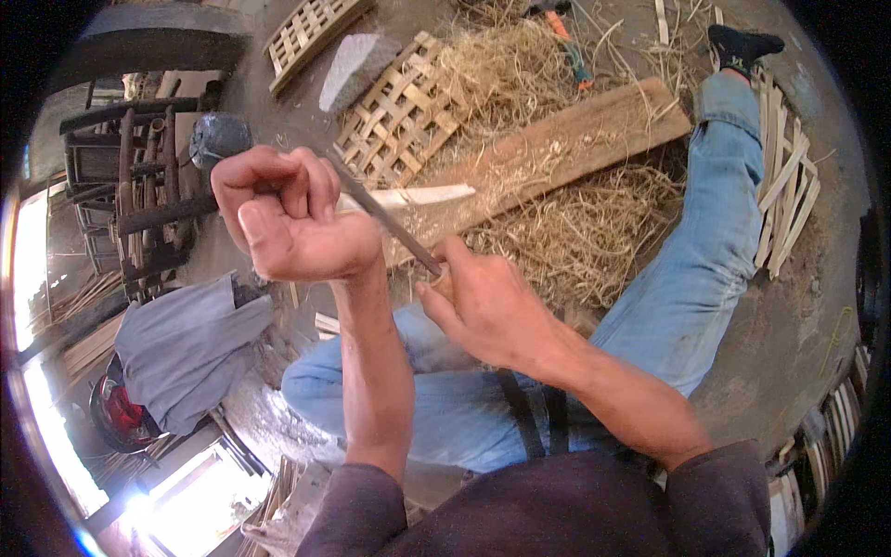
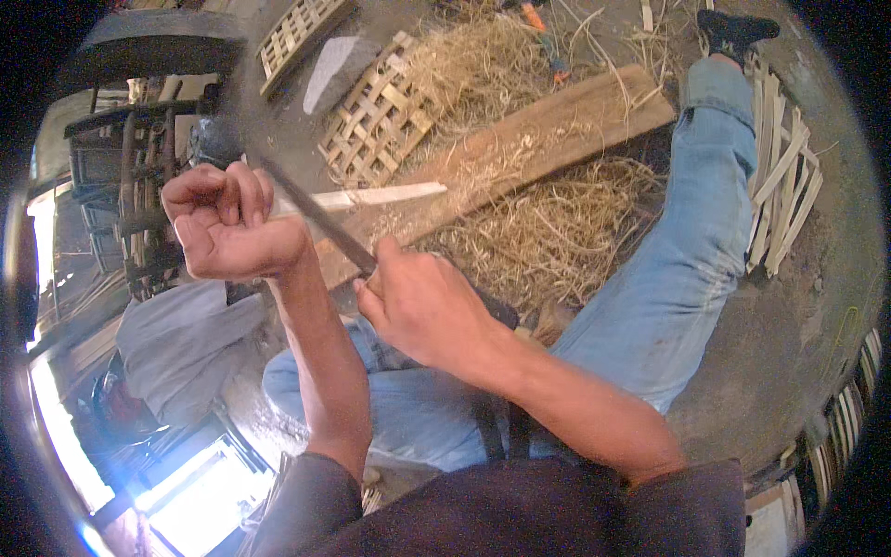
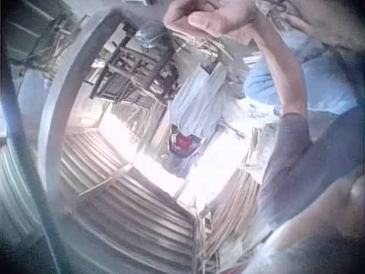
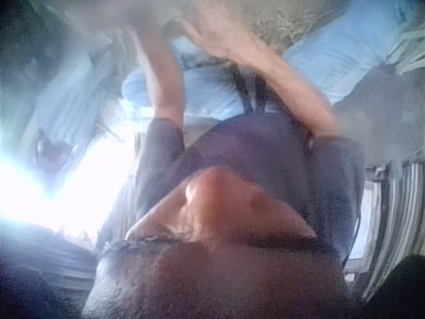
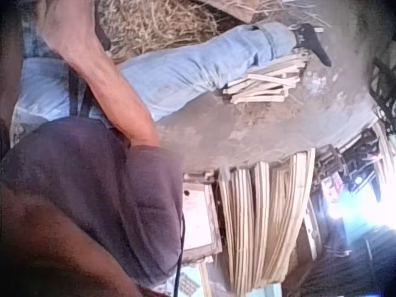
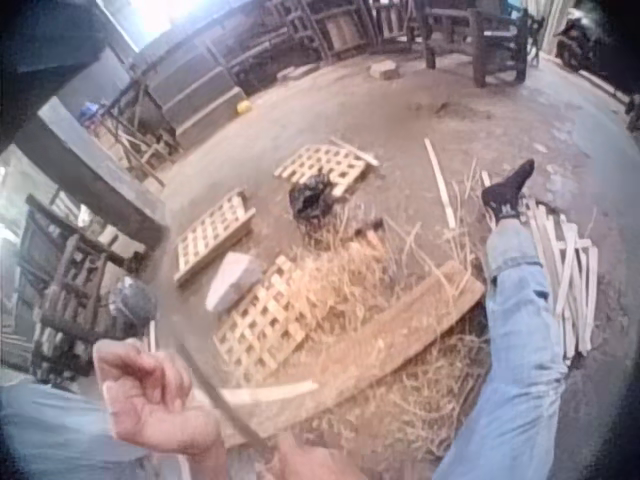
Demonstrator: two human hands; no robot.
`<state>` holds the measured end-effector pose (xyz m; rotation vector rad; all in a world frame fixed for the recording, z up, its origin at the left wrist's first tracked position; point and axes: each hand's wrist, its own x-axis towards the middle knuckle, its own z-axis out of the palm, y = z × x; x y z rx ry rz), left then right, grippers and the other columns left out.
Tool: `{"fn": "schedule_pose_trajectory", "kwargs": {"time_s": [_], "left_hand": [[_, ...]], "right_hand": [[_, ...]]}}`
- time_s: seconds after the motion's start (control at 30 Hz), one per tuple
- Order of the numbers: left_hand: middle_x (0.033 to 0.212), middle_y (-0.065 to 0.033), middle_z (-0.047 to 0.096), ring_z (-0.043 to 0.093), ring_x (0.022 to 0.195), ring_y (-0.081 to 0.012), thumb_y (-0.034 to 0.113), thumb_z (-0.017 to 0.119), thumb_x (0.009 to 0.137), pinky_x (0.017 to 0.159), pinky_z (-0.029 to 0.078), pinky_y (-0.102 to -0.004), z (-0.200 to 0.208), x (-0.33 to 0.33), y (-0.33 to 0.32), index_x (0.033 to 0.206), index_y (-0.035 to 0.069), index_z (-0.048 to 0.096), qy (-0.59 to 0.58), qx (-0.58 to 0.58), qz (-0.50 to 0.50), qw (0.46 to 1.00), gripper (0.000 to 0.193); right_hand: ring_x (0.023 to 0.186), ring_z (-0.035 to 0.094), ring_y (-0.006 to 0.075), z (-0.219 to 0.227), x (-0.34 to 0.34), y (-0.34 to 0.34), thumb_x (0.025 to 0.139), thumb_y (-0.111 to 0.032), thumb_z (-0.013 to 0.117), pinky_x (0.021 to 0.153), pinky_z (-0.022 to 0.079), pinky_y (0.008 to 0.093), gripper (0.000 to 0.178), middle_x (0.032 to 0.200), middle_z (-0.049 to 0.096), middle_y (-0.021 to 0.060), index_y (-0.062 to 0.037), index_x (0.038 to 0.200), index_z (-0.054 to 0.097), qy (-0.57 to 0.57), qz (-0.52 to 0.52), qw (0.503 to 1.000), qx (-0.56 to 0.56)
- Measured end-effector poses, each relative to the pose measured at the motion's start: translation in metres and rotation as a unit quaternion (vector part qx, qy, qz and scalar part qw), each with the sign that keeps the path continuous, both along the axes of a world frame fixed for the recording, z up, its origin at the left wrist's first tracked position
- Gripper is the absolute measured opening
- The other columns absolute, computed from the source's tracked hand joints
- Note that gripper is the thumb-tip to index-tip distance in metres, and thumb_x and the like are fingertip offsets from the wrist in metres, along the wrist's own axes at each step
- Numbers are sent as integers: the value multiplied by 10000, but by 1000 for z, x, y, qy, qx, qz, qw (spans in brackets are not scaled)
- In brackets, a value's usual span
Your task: The person sits on the floor and uses a knife to shave thin strips from a wooden stick, repeatedly turning and scraping the wood to produce fine shavings.
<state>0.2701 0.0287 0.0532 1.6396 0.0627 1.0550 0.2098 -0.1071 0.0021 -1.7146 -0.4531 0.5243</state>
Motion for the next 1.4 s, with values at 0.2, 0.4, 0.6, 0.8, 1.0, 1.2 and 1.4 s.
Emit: {"fn": "schedule_pose_trajectory", "kwargs": {"time_s": [0.2, 0.4, 0.6, 0.8, 1.0, 1.2, 1.4], "left_hand": [[611, -10, 342, 256, 410, -55, 475, 418, 870, 377, 165, -214, -2, 1, 0, 777, 27, 423, -20, 4, -5, 1000, 457], [622, -15, 324, 267, 405, -56, 369, 468, 846, 372, 177, -211, -2, -4, -7, 799, 16, 416, -30, 26, -34, 999, 360], [625, -18, 319, 276, 407, -52, 324, 485, 815, 372, 181, -208, 1, -1, -9, 824, 22, 402, -17, 26, -54, 998, 313], [665, -29, 346, 298, 410, -59, 363, 489, 832, 369, 197, -212, 1, -5, -13, 836, 22, 397, -26, 40, -15, 999, 353], [675, -22, 341, 280, 443, -64, 373, 464, 830, 377, 192, -211, -4, -6, -12, 850, 54, 443, -35, 50, -25, 998, 321], [646, -29, 343, 274, 415, -53, 274, 434, 818, 364, 202, -209, -10, -9, -13, 845, 15, 409, -15, 41, -19, 999, 262], [630, -29, 328, 265, 417, -52, 278, 437, 819, 373, 183, -208, -10, -11, -14, 823, 6, 394, -18, 48, -10, 999, 276]], "right_hand": [[705, 628, 470, -12, -8, 0, 900, -237, 581, 634, 513, 526, 349, 684, 616, 279, 95, 951, 488, 82, 21, 996, -22], [728, 637, 461, -11, -13, -6, 902, -263, 573, 659, 509, 528, 366, 701, 620, 285, 95, 931, 504, 91, 16, 995, -31], [751, 638, 454, -22, -1, -8, 898, -297, 572, 691, 508, 530, 388, 728, 626, 291, 81, 960, 514, 105, 36, 992, -63], [710, 615, 481, -38, 12, -10, 877, -247, 605, 657, 497, 541, 344, 663, 594, 296, 71, 909, 478, 18, 27, 999, -26], [706, 627, 468, -45, 3, -12, 872, -238, 607, 662, 496, 540, 347, 689, 608, 291, 87, 937, 506, 39, 48, 995, -74], [702, 625, 450, -29, -2, -12, 874, -199, 605, 658, 498, 519, 324, 652, 607, 265, 96, 920, 478, 56, 50, 996, -51], [699, 627, 450, -8, -3, -14, 876, -219, 596, 655, 508, 521, 321, 663, 610, 272, 85, 909, 497, 52, 42, 998, -12]]}}
